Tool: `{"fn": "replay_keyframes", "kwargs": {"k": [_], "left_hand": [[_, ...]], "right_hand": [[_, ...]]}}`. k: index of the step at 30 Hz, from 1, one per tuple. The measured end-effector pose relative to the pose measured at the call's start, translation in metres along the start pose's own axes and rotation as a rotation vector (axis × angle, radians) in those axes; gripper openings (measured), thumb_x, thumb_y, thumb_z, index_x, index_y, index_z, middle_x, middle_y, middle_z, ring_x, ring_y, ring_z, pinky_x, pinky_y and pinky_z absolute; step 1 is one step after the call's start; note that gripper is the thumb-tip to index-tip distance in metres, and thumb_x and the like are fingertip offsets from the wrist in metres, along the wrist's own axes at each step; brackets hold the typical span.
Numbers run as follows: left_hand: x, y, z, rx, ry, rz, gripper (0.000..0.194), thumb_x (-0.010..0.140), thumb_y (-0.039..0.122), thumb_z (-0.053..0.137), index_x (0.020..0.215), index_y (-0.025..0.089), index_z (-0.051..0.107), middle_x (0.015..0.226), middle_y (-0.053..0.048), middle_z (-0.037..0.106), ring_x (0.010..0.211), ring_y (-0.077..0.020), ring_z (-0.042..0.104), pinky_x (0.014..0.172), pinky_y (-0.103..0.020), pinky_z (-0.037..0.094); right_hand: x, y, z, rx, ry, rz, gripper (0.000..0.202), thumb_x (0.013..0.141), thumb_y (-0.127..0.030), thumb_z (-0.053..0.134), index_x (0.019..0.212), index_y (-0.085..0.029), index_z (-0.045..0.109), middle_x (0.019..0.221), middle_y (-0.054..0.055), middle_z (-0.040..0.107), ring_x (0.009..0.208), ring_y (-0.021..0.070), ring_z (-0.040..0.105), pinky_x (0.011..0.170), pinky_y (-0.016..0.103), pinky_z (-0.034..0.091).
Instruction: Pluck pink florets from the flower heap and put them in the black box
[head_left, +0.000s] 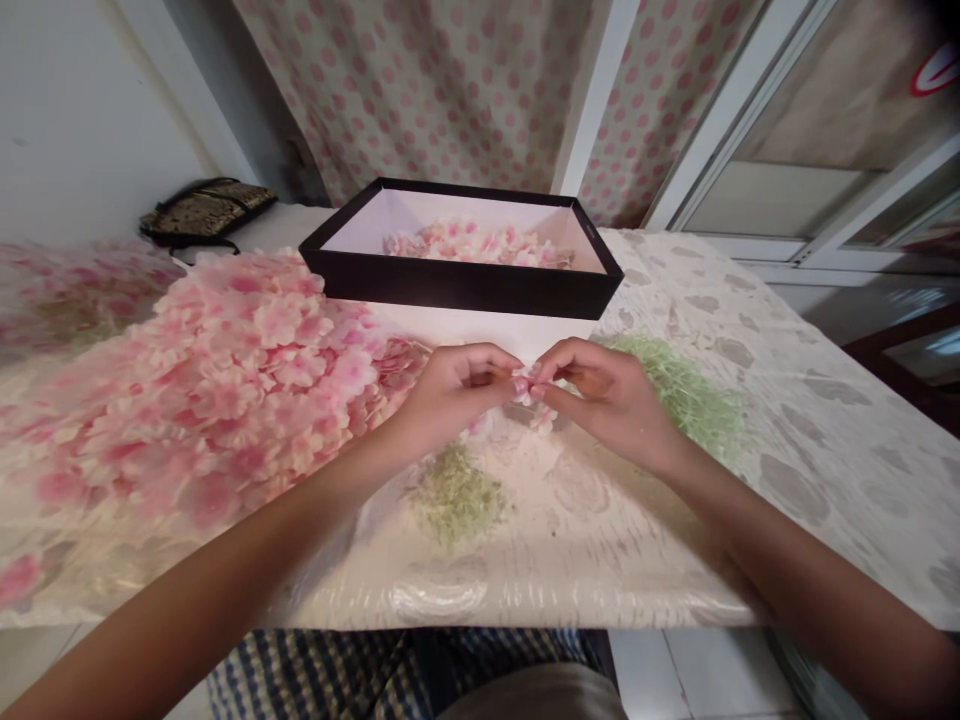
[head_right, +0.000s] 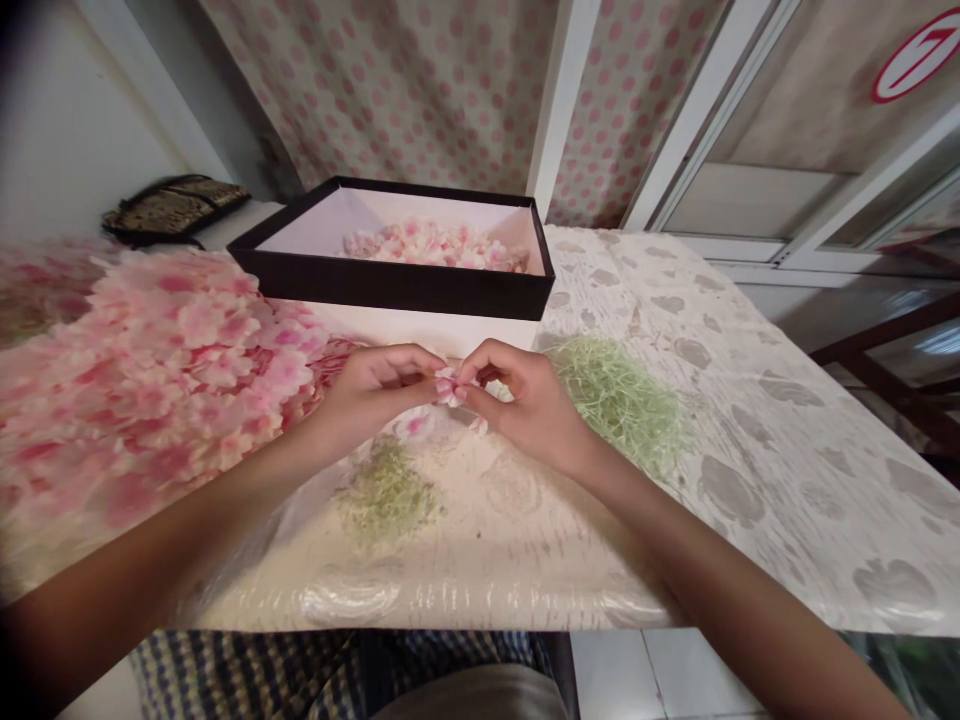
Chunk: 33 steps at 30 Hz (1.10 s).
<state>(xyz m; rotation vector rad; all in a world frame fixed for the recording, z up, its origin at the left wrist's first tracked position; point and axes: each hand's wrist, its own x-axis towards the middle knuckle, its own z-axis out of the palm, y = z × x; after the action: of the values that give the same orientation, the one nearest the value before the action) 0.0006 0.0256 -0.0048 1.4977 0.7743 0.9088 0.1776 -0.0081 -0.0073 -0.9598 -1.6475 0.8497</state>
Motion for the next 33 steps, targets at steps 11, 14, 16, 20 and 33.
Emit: {"fn": "replay_keyframes", "kwargs": {"k": [11,14,16,20,33], "left_hand": [[-0.003,0.003,0.002,0.13,-0.011,0.136,0.008,0.074,0.019,0.069,0.077,0.013,0.065,0.073,-0.002,0.067,0.063,-0.0101,0.06,0.058,-0.021,0.046],[-0.004,0.001,0.002,0.277,-0.004,0.3,0.002,0.078,0.015,0.064,0.079,0.014,0.065,0.077,-0.003,0.068,0.067,-0.0109,0.061,0.062,-0.022,0.048],[-0.005,-0.001,0.002,0.4,0.003,0.427,0.003,0.08,0.013,0.062,0.081,0.015,0.064,0.077,-0.002,0.068,0.069,-0.011,0.062,0.064,-0.022,0.048],[-0.007,-0.001,0.001,0.561,0.049,0.641,0.009,0.08,0.009,0.061,0.086,0.016,0.06,0.08,-0.001,0.066,0.075,-0.0113,0.062,0.069,-0.023,0.049],[-0.011,0.006,-0.002,0.595,0.048,0.93,0.015,0.081,0.006,0.061,0.091,0.016,0.056,0.081,-0.004,0.064,0.078,-0.0148,0.063,0.07,-0.029,0.053]], "right_hand": [[-0.003,0.002,-0.001,0.031,0.012,0.016,0.017,0.072,-0.018,0.073,0.079,-0.02,0.057,0.077,-0.001,0.06,0.071,0.0138,0.059,0.065,0.029,0.05],[-0.002,0.001,-0.001,0.059,-0.008,0.024,0.024,0.071,-0.018,0.074,0.087,-0.021,0.056,0.079,-0.001,0.059,0.072,0.0134,0.059,0.064,0.028,0.051],[-0.002,0.0,-0.002,0.027,-0.044,0.006,0.017,0.075,-0.017,0.07,0.085,-0.02,0.058,0.079,-0.001,0.059,0.072,0.0133,0.059,0.064,0.028,0.05],[-0.003,-0.001,-0.005,-0.177,-0.049,-0.239,0.013,0.081,-0.008,0.06,0.075,-0.019,0.057,0.08,0.001,0.06,0.074,0.0131,0.06,0.066,0.028,0.049],[-0.007,0.009,-0.002,-0.581,0.11,-0.838,0.024,0.077,0.003,0.059,0.085,-0.02,0.054,0.096,0.007,0.063,0.083,0.0185,0.062,0.068,0.036,0.054]]}}
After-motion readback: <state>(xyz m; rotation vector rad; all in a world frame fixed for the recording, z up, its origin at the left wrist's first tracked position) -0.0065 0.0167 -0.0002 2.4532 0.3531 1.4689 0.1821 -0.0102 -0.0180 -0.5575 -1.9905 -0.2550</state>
